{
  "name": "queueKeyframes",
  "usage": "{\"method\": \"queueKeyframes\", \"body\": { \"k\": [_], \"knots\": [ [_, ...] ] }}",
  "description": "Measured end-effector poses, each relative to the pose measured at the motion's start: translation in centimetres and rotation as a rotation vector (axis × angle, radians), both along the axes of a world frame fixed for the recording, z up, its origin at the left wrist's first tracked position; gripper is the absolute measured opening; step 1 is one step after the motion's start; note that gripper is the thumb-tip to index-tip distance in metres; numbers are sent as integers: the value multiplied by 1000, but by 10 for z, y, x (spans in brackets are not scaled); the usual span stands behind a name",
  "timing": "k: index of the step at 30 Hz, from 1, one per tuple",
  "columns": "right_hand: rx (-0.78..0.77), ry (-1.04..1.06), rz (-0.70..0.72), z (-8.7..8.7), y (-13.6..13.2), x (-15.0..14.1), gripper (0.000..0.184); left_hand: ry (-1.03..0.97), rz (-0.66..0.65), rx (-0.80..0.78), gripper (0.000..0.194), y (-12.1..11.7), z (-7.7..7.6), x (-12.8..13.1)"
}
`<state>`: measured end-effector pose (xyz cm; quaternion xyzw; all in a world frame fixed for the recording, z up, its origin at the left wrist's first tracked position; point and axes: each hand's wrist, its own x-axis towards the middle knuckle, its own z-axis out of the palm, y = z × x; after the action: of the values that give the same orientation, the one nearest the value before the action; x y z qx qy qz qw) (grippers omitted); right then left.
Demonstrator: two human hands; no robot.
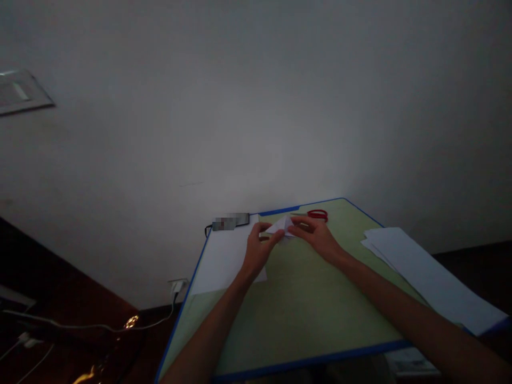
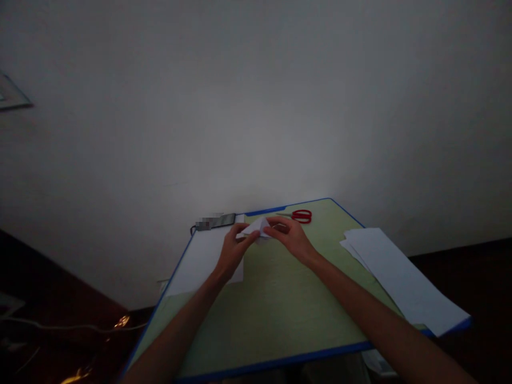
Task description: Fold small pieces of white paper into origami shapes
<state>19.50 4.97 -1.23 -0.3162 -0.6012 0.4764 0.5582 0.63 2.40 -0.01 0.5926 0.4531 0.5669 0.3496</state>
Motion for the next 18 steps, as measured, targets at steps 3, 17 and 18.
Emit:
{"method": "queueKeyframes", "body": {
  "k": [3, 17, 18],
  "knots": [
    [2, -23, -10, -4, -1, -1, 46, -30, -191, -75, 43, 3, -1, -2],
    [399, -314, -213, -2, -3, 3, 21, 40, -145, -96, 37, 1, -1, 2],
    [425, -337, -217, -1, -3, 3, 20, 49, -124, -85, 40, 1, -1, 1]
  ]
}}
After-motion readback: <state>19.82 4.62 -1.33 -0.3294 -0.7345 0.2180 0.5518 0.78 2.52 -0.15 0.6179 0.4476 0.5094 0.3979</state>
